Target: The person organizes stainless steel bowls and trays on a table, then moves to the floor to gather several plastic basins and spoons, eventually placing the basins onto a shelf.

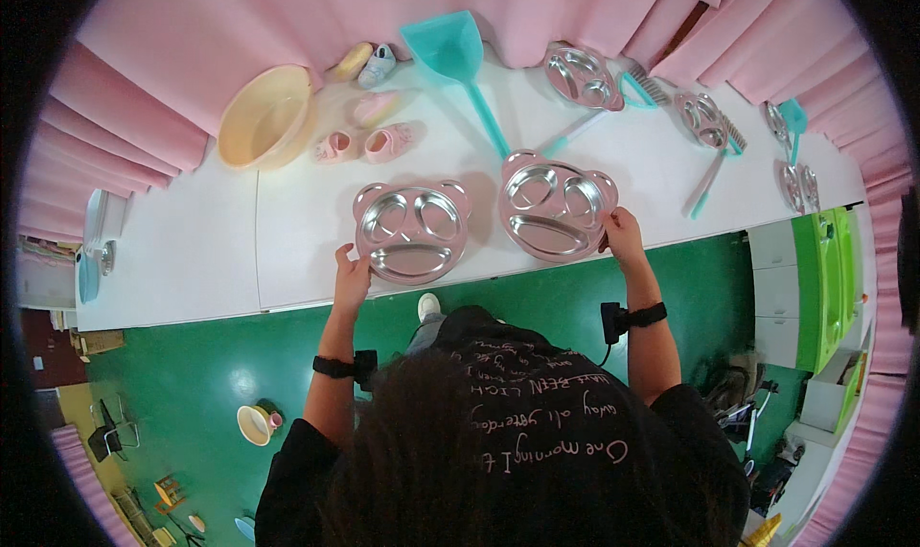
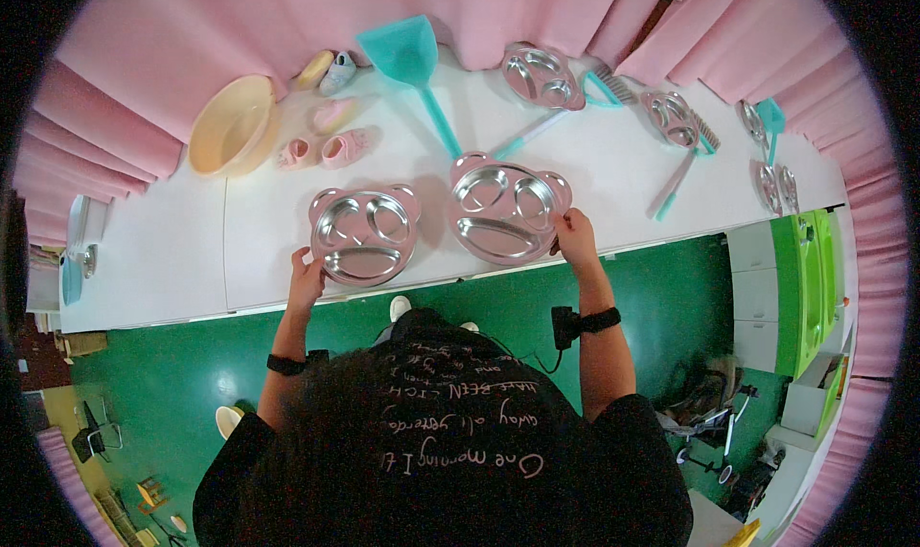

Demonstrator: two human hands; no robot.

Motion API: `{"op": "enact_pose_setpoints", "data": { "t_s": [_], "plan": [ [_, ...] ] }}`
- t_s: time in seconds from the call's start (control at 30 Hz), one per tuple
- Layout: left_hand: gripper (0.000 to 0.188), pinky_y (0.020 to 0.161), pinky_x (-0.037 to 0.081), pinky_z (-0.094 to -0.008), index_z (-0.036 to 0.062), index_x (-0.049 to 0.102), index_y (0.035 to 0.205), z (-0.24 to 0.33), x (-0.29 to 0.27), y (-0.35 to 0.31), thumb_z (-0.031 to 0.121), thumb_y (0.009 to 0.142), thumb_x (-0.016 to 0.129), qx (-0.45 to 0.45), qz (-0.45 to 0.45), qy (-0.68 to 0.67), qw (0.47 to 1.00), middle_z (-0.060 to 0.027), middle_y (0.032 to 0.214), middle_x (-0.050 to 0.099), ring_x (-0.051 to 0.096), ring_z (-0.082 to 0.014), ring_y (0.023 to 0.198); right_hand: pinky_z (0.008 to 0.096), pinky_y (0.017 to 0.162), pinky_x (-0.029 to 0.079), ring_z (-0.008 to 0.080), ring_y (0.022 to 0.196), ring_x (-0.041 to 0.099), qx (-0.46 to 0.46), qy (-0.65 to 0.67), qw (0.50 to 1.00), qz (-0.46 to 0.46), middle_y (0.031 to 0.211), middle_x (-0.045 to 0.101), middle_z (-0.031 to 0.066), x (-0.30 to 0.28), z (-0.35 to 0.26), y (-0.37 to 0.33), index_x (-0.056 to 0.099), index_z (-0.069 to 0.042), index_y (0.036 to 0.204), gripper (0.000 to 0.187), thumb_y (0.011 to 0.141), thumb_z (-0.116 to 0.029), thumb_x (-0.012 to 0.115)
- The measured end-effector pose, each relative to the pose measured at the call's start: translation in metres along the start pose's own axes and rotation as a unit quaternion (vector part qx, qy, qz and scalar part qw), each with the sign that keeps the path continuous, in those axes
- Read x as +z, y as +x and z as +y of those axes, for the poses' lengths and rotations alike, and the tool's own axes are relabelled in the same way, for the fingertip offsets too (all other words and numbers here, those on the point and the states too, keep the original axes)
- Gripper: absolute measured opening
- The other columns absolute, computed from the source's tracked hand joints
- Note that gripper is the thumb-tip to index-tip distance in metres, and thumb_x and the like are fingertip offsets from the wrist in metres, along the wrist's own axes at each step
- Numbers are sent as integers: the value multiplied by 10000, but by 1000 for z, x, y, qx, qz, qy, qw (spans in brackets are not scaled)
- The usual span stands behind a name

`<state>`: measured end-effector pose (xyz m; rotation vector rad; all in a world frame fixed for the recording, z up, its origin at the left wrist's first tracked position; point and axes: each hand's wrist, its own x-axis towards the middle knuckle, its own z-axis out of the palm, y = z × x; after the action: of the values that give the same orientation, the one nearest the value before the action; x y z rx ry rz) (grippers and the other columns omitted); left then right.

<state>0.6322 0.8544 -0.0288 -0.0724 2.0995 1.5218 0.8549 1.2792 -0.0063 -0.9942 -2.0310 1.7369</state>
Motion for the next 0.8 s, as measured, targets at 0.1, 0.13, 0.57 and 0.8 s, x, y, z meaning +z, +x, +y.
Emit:
{"op": "enact_pose_setpoints", "data": {
  "t_s": [0.1, 0.13, 0.57, 0.8],
  "plan": [
    [430, 491, 401, -289, 18, 313, 1221, -1, -2, 8, 212, 885, 496, 138, 65, 70, 986, -53, 642, 534, 504, -141, 537, 269, 381, 423, 131, 431, 508, -26, 65, 996, -52, 573, 529, 68, 36, -35, -11, 492, 17, 796, 196, 895, -151, 505],
    [405, 500, 407, -298, 14, 340, 1208, 17, -1, 2, 216, 890, 487, 143, 61, 125, 980, -55, 647, 539, 501, -146, 540, 266, 393, 430, 129, 445, 515, -31, 79, 993, -80, 583, 536, 69, 48, -49, -16, 495, 16, 805, 191, 899, -149, 497],
    [160, 495, 374, -217, 13, 519, 953, 42, -26, 37, 148, 922, 438, 181, -79, -4, 980, -3, 633, 501, 444, -65, 548, 294, 385, 440, 178, 448, 556, 17, 5, 984, -175, 606, 545, 108, 203, -54, -20, 442, 28, 808, 246, 899, -190, 507],
    [164, 514, 394, -280, 6, 479, 809, 43, -36, 50, 124, 814, 592, 217, -120, 107, 963, -66, 605, 523, 464, -124, 543, 299, 400, 461, 178, 441, 558, 26, -21, 987, -155, 604, 552, 108, 211, -59, -25, 455, 34, 827, 249, 898, -199, 504]
  ]
}}
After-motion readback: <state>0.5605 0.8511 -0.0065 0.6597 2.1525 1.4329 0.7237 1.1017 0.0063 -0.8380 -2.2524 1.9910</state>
